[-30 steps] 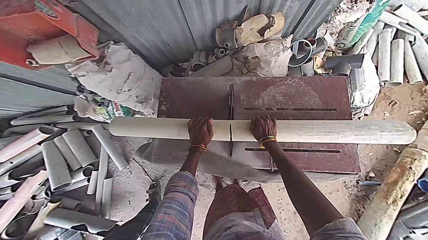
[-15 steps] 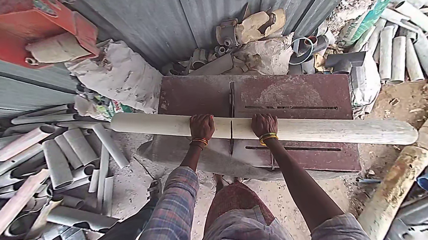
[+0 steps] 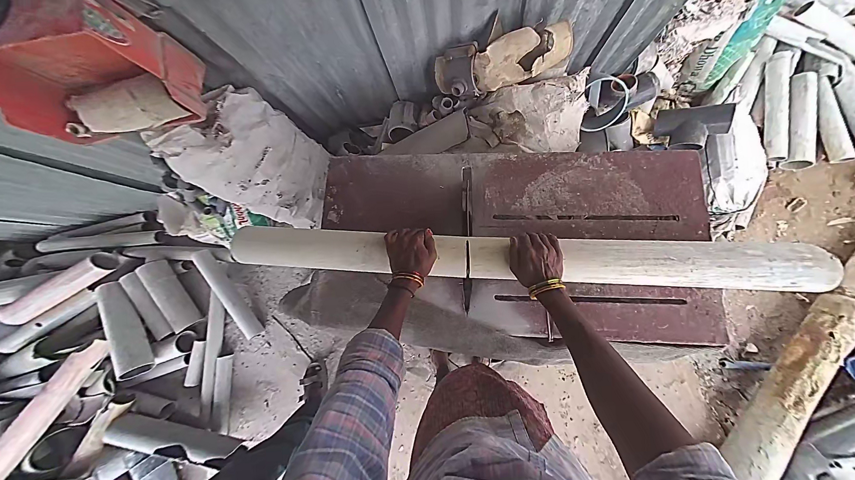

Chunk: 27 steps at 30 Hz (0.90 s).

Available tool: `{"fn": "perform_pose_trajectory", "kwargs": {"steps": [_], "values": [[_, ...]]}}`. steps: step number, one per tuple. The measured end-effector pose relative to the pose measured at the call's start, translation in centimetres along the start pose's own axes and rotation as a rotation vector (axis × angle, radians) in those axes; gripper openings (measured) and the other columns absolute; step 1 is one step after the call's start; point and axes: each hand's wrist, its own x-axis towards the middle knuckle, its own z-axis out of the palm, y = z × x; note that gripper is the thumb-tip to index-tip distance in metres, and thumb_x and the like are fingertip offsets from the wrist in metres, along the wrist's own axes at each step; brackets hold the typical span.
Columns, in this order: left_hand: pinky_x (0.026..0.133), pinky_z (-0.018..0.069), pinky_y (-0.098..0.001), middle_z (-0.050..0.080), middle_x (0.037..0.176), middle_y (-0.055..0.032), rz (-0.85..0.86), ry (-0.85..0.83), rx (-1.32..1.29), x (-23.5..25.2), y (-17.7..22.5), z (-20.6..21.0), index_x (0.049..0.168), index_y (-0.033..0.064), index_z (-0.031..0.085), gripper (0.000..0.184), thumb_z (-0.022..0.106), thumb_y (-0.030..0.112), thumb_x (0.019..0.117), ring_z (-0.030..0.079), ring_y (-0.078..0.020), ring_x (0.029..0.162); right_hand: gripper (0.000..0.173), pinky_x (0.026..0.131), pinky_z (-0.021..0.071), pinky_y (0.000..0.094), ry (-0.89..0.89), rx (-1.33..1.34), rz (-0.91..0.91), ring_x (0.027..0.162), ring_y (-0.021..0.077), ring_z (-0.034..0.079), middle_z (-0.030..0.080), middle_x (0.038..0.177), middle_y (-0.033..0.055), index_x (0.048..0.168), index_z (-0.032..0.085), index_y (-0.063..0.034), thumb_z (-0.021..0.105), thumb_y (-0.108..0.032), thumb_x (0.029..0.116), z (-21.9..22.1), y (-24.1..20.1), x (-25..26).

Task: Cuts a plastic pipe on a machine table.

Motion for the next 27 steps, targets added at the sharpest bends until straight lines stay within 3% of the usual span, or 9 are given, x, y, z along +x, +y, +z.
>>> {"fn": "perform_pose_trajectory", "kwargs": {"steps": [4,11,21,23,27], "values": [[0.116,0.0306,-0.0516,0.074,0.117,-0.0129,-0.022,-0.086,0.004,0.7,0.4,-0.7,0.111,0.0039,0.074,0.051,0.031,0.031,0.1085,0.062,-0.0292,0.123,0.046,0.103,0.0461,0.0521,-0.182,-0.008,0.074,0.108,0.0374,0.07,0.074,0.105,0.0216,0.104,0.073,0.0038,0.038,-0.026,0.1055,-1.2,-0.1,0.9],[0.117,0.0296,-0.0513,0.074,0.113,-0.0146,-0.062,-0.163,0.016,1.2,0.9,-1.3,0.107,0.0048,0.075,0.054,0.031,0.037,0.1089,0.063,-0.0293,0.121,0.051,0.102,0.0448,0.0499,-0.362,-0.012,0.148,0.112,0.0348,0.068,0.074,0.109,0.0204,0.107,0.072,0.0014,0.034,-0.033,0.1081,-2.7,-0.5,1.9],[0.116,0.0298,-0.0531,0.074,0.11,-0.0135,-0.067,-0.224,0.021,2.3,0.8,-1.6,0.108,0.0088,0.076,0.055,0.033,0.043,0.1082,0.065,-0.0296,0.118,0.054,0.102,0.0451,0.0511,-0.469,-0.016,0.187,0.114,0.034,0.067,0.073,0.109,0.0186,0.104,0.071,-0.0013,0.03,-0.037,0.1092,-3.6,-0.7,2.7],[0.118,0.0279,-0.0521,0.074,0.114,-0.0137,-0.024,-0.149,-0.049,2.0,0.4,-1.3,0.112,0.0076,0.075,0.052,0.035,0.041,0.1087,0.064,-0.0294,0.119,0.053,0.101,0.0453,0.0524,-0.472,-0.012,0.191,0.114,0.0352,0.067,0.073,0.109,0.0198,0.105,0.071,-0.001,0.031,-0.036,0.1093,-3.9,-0.8,2.8],[0.11,0.0407,-0.0575,0.077,0.106,-0.0115,0.301,0.389,-0.192,0.2,-2.3,2.3,0.101,0.0052,0.079,0.035,0.049,0.025,0.1026,0.072,-0.0303,0.106,0.054,0.104,0.0434,0.054,-0.5,0.004,0.22,0.117,0.0367,0.066,0.072,0.115,0.0215,0.112,0.071,-0.0006,0.032,-0.037,0.1095,-4.2,-0.9,3.0]]}}
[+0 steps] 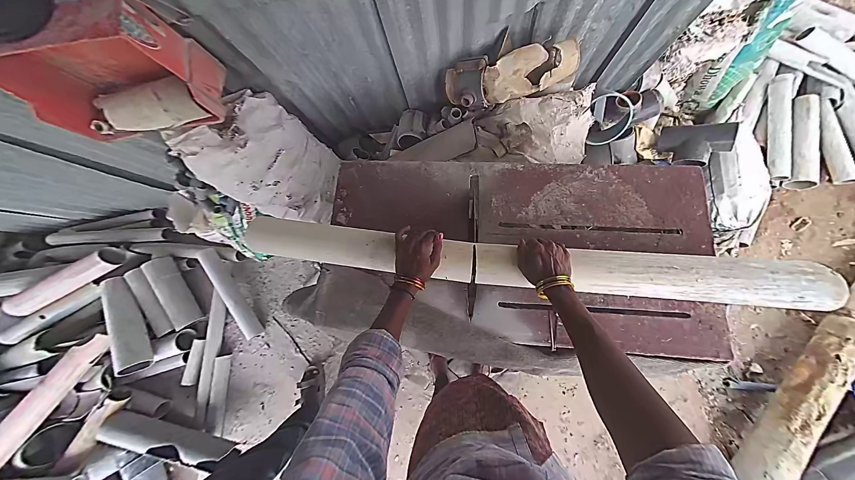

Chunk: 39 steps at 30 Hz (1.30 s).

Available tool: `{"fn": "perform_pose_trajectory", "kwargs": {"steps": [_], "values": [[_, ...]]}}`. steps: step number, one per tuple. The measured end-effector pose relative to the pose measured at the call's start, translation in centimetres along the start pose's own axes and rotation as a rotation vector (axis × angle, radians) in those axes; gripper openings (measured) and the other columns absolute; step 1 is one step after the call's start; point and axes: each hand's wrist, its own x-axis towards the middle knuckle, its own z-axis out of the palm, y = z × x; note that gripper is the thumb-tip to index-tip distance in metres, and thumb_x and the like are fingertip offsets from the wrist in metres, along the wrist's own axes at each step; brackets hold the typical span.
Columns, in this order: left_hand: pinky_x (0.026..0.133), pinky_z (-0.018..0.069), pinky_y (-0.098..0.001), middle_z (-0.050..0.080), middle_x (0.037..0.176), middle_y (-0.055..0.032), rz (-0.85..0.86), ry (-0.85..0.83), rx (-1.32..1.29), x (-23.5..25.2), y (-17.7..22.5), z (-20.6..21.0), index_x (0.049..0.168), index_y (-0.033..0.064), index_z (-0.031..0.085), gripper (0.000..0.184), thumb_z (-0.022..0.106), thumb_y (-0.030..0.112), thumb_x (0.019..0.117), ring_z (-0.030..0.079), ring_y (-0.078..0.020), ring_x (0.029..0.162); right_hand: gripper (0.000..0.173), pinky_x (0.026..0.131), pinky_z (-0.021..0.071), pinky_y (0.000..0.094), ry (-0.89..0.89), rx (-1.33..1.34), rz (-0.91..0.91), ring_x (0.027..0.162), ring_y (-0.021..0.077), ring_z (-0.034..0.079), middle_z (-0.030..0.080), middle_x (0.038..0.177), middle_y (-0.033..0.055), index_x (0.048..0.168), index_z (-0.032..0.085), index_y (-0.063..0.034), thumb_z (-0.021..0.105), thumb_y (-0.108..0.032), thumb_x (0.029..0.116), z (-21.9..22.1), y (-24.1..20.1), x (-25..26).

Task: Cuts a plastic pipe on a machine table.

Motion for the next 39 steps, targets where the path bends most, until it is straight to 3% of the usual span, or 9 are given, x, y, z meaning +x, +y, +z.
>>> {"fn": "perform_pose_trajectory", "kwargs": {"steps": [3,4,7,12,17,22,28,35,39], "values": [[0.108,0.0429,-0.0591,0.075,0.121,-0.0027,0.072,0.072,0.093,-2.1,-1.8,0.5,0.117,0.0173,0.077,0.038,0.043,0.029,0.1035,0.068,-0.0286,0.119,0.055,0.103,0.044,0.0526,-0.014,-0.019,0.005,0.117,0.0355,0.066,0.072,0.113,0.0206,0.109,0.071,-0.0015,0.03,-0.038,0.1093,-0.1,0.0,0.2],[0.107,0.0436,-0.059,0.075,0.121,-0.0029,0.067,0.064,0.102,-2.0,-1.9,0.5,0.117,0.0176,0.078,0.039,0.042,0.027,0.1034,0.068,-0.0291,0.119,0.055,0.103,0.0439,0.0529,-0.014,-0.013,0.008,0.117,0.0354,0.066,0.072,0.113,0.0205,0.109,0.071,-0.0014,0.03,-0.038,0.1092,-0.1,0.0,0.3],[0.107,0.0449,-0.055,0.077,0.113,-0.006,0.024,-0.007,0.088,-1.1,-1.6,0.1,0.11,0.0131,0.079,0.039,0.043,0.023,0.1017,0.071,-0.0278,0.113,0.054,0.099,0.0453,0.0539,-0.003,-0.012,0.024,0.113,0.0366,0.067,0.073,0.108,0.0208,0.104,0.071,-0.0016,0.031,-0.038,0.1091,-0.1,0.1,0.3],[0.112,0.0403,-0.0523,0.076,0.115,-0.0089,-0.044,-0.171,0.068,0.0,-1.1,-1.2,0.11,0.0086,0.078,0.04,0.041,0.023,0.1036,0.069,-0.0277,0.116,0.055,0.102,0.0443,0.0537,-0.001,-0.012,0.046,0.115,0.0364,0.067,0.073,0.111,0.0213,0.109,0.071,-0.0016,0.03,-0.038,0.1099,-0.3,0.0,0.3],[0.116,0.0342,-0.0514,0.075,0.119,-0.0092,-0.099,-0.314,0.086,0.8,-0.7,-2.0,0.113,0.0075,0.076,0.043,0.037,0.024,0.1062,0.066,-0.0266,0.122,0.056,0.101,0.0447,0.0546,-0.02,-0.022,0.063,0.115,0.0368,0.067,0.073,0.11,0.0218,0.106,0.072,-0.002,0.029,-0.038,0.1099,-0.9,-0.2,0.3],[0.116,0.0323,-0.0522,0.075,0.113,-0.012,-0.119,-0.371,0.086,1.2,-0.8,-2.3,0.107,0.0044,0.076,0.044,0.038,0.025,0.107,0.067,-0.0276,0.118,0.056,0.098,0.0461,0.0555,-0.029,-0.025,0.091,0.112,0.0385,0.067,0.073,0.107,0.0221,0.104,0.071,-0.0019,0.03,-0.04,0.1098,-0.9,0.0,0.8],[0.118,0.0306,-0.0506,0.075,0.116,-0.0111,-0.114,-0.41,0.087,1.4,-1.0,-2.4,0.112,0.0058,0.076,0.044,0.037,0.027,0.1077,0.066,-0.0262,0.121,0.058,0.098,0.046,0.0558,-0.027,-0.027,0.099,0.113,0.0379,0.067,0.073,0.108,0.0222,0.104,0.071,-0.0019,0.029,-0.041,0.1101,-1.1,0.0,0.6],[0.117,0.0312,-0.0519,0.075,0.103,-0.0161,-0.135,-0.551,0.16,3.8,-1.0,-2.5,0.095,0.0007,0.073,0.058,0.029,0.036,0.1106,0.067,-0.0307,0.112,0.057,0.094,0.0482,0.0581,-0.042,0.008,0.11,0.113,0.0408,0.066,0.071,0.11,0.0242,0.102,0.071,-0.0016,0.032,-0.043,0.11,-1.4,0.2,1.2],[0.109,0.0391,-0.0519,0.074,0.098,-0.0177,-0.123,-0.566,0.154,4.0,-1.2,-2.6,0.093,0.0,0.072,0.057,0.031,0.035,0.1105,0.068,-0.033,0.106,0.052,0.094,0.0475,0.0582,-0.044,-0.008,0.096,0.114,0.0406,0.066,0.072,0.109,0.0231,0.103,0.071,-0.0017,0.034,-0.037,0.1092,-1.4,0.6,0.7]]}}
